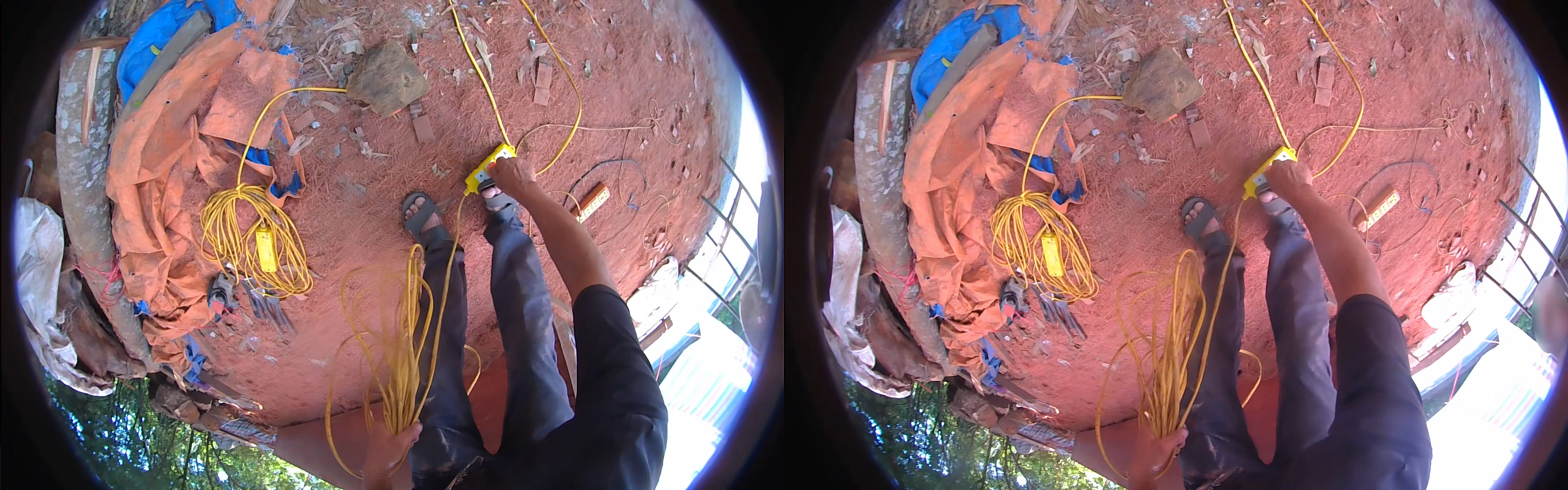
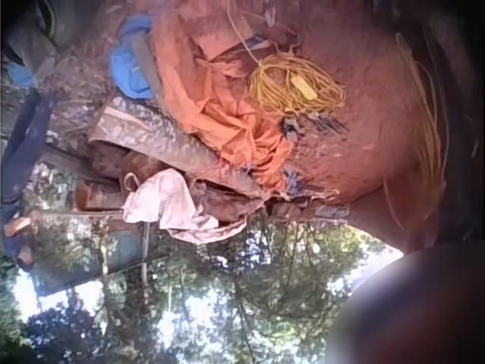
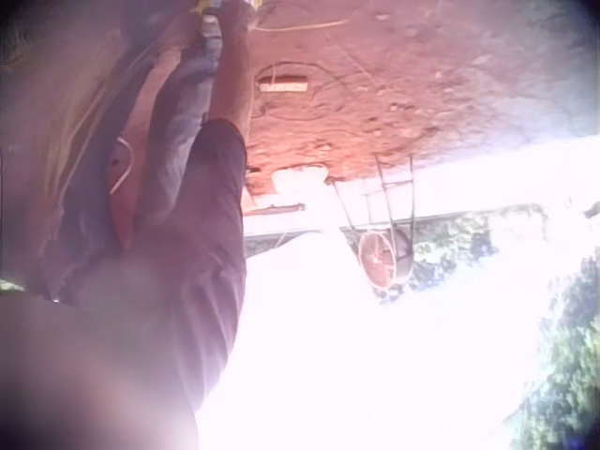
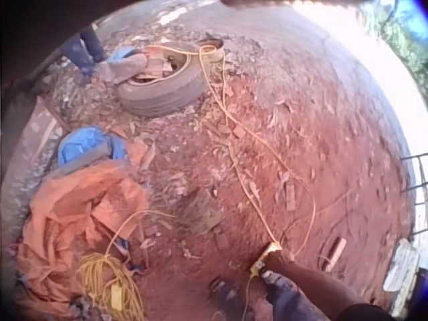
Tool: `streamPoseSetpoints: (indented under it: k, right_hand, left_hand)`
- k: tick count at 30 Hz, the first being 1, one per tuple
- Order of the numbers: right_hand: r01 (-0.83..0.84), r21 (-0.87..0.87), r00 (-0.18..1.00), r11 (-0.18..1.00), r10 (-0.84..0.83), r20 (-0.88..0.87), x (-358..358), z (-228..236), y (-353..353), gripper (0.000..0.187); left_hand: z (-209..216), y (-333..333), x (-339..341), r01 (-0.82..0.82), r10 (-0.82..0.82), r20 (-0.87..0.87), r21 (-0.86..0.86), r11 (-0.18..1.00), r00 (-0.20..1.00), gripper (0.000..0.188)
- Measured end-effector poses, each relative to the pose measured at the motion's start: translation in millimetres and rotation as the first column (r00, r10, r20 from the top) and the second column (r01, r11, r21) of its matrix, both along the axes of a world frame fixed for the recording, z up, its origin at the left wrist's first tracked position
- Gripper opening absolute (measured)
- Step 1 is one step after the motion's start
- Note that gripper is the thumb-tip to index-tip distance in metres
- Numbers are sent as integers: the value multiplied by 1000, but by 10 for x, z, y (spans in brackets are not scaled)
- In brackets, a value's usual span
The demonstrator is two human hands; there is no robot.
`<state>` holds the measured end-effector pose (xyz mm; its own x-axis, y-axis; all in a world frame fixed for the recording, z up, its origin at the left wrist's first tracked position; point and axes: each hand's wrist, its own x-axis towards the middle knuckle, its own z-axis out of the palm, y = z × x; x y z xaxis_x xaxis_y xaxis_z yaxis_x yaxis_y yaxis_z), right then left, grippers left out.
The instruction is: The person untangles and coils a yellow cable, then ties it with a red string. They later coil a brown cable and hang it on a metal stand. The person walks to a nearby structure and hands the yellow cable to another person.
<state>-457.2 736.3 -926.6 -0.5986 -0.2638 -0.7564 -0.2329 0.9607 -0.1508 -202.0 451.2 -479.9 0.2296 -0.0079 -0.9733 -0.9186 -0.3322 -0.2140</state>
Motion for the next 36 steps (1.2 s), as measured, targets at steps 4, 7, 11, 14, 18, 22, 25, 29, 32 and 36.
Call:
streamPoseSetpoints:
  k: [4,7,11,14,18,22,25,29,32,36]
  right_hand:
    - [161,-3,987,987,-161,-5,-49,-164,-83,46]
    - [37,91,986,995,-51,157,-86,-266,-164,38]
    - [75,173,968,982,-113,224,-3,-318,-188,43]
    - [10,42,999,999,-12,48,22,-277,-204,46]
    - [-1,67,999,998,-1,33,34,-26,-307,45]
    - [-99,-57,985,993,106,133,356,493,-204,42]
    - [53,-31,997,998,-52,54,388,737,223,37]
    - [-239,361,971,901,215,105,-140,1275,1338,56]
    - [-147,127,981,981,162,-110,-312,1978,1764,62]
    - [-9,-19,997,1000,10,76,-94,2921,1415,73]
  left_hand:
    - [-79,141,-103,35,-35,-4,-37,999,999,18]
    - [-136,254,-67,177,-177,-35,-1,984,984,17]
    - [-229,349,-4,277,-268,-117,70,958,956,22]
    - [-257,391,-57,534,-499,-260,81,842,827,30]
    - [-256,474,-167,507,-510,-250,-80,858,823,39]
    - [-247,486,-94,341,-321,-198,78,937,926,40]
    - [-189,425,57,153,-140,-97,138,979,985,36]
    - [-35,323,150,29,-25,-56,70,997,998,28]
    - [42,196,90,-126,136,-91,108,986,987,23]
    - [269,-18,-124,-183,213,-199,158,970,957,25]
